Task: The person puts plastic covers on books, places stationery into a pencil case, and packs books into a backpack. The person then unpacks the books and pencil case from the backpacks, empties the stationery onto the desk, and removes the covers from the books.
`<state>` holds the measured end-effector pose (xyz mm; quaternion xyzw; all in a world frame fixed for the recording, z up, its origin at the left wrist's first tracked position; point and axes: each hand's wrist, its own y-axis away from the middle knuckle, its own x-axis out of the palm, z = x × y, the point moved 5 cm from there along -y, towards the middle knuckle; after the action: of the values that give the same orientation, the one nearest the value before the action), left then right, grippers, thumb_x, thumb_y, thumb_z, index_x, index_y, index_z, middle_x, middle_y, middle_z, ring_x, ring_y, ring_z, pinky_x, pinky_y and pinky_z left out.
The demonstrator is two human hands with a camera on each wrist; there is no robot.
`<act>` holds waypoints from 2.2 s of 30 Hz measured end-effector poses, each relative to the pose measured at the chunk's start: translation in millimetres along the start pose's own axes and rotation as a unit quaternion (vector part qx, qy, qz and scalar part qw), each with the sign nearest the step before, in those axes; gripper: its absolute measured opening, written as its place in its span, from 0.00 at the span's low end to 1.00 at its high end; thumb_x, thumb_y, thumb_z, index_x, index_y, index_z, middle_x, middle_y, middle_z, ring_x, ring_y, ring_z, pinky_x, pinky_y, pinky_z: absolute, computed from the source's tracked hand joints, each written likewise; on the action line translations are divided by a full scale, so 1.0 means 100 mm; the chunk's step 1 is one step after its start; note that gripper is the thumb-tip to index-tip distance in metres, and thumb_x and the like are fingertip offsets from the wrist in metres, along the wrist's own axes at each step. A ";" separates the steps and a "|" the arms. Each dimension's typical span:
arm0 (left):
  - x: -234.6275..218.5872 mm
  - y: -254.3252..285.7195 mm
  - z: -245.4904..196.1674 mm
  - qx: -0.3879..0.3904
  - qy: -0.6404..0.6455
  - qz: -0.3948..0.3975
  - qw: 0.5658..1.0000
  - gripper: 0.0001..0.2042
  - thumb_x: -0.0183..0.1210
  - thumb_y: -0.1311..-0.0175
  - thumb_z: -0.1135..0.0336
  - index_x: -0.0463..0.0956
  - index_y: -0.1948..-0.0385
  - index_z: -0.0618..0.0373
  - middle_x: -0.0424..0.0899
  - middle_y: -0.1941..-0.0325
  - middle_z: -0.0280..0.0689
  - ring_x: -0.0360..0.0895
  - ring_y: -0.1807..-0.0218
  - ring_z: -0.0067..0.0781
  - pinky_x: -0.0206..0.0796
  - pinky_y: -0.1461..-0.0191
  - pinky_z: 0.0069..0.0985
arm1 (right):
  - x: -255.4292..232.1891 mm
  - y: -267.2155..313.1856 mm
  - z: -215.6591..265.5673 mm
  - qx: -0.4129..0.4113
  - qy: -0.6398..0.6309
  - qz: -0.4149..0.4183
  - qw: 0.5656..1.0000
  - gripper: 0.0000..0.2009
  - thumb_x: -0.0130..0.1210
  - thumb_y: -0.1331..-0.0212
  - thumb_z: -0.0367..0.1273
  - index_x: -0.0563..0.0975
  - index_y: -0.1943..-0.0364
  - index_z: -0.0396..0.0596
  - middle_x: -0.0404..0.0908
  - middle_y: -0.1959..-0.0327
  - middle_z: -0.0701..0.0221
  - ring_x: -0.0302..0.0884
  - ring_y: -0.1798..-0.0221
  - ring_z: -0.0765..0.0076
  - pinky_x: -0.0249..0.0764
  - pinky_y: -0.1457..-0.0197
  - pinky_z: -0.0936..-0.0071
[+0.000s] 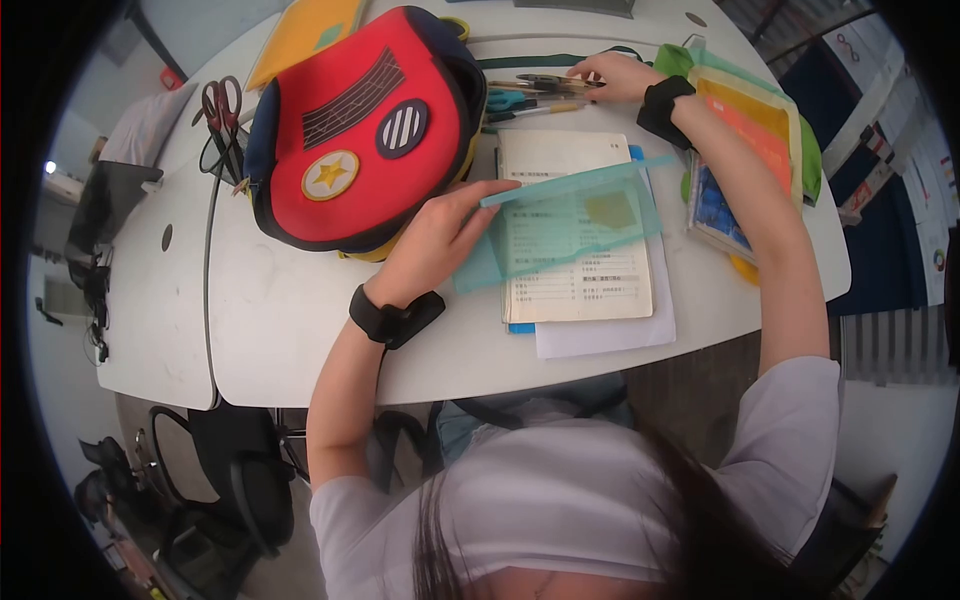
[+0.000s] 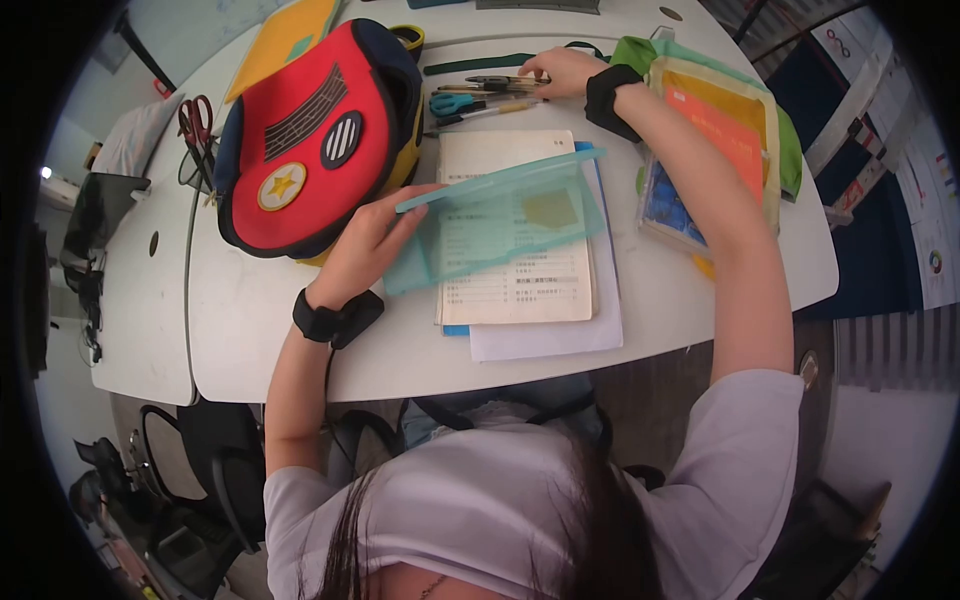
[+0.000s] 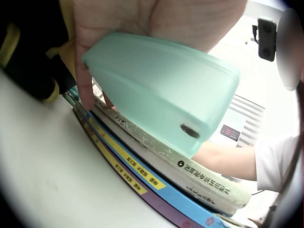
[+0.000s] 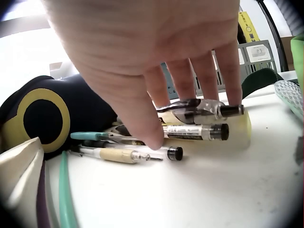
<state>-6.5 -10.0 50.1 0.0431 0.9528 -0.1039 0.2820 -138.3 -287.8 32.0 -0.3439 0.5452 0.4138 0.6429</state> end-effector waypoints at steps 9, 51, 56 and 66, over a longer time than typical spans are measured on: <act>0.02 0.00 0.02 0.004 0.008 -0.003 1.000 0.14 0.45 0.40 0.74 0.69 0.53 0.62 0.76 0.59 0.49 0.74 0.57 0.45 0.64 0.52 0.29 | -0.07 -0.18 0.19 0.007 -0.032 -0.031 0.999 0.24 0.58 0.54 0.38 0.71 0.51 0.44 0.77 0.61 0.58 0.75 0.59 0.55 0.71 0.55 0.66; -0.01 -0.01 0.03 0.024 0.006 0.009 1.000 0.14 0.43 0.36 0.68 0.69 0.52 0.60 0.76 0.57 0.46 0.74 0.57 0.38 0.63 0.50 0.25 | 0.04 -0.59 0.58 0.074 0.020 0.107 0.991 0.14 0.60 0.61 0.34 0.75 0.71 0.37 0.78 0.74 0.61 0.76 0.70 0.64 0.72 0.67 0.73; -0.01 -0.01 0.03 0.018 0.014 0.013 1.000 0.14 0.43 0.35 0.66 0.69 0.52 0.60 0.77 0.58 0.45 0.75 0.58 0.36 0.63 0.51 0.25 | 0.03 -0.60 0.45 0.020 -0.074 0.027 0.997 0.16 0.61 0.60 0.36 0.76 0.70 0.38 0.78 0.74 0.62 0.77 0.71 0.67 0.73 0.66 0.75; -0.02 -0.02 0.12 0.015 0.070 -0.033 0.997 0.14 0.46 0.35 0.62 0.70 0.56 0.63 0.75 0.65 0.37 0.70 0.60 0.25 0.60 0.54 0.20 | -1.17 0.34 0.93 -0.019 -0.471 -0.209 0.857 0.14 0.56 0.46 0.32 0.70 0.60 0.38 0.77 0.68 0.66 0.76 0.66 0.73 0.73 0.60 0.74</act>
<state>1.5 -14.3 42.1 0.0233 0.9694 -0.1244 0.2102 -137.9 -208.7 162.8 -0.2258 0.0847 0.3922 0.8877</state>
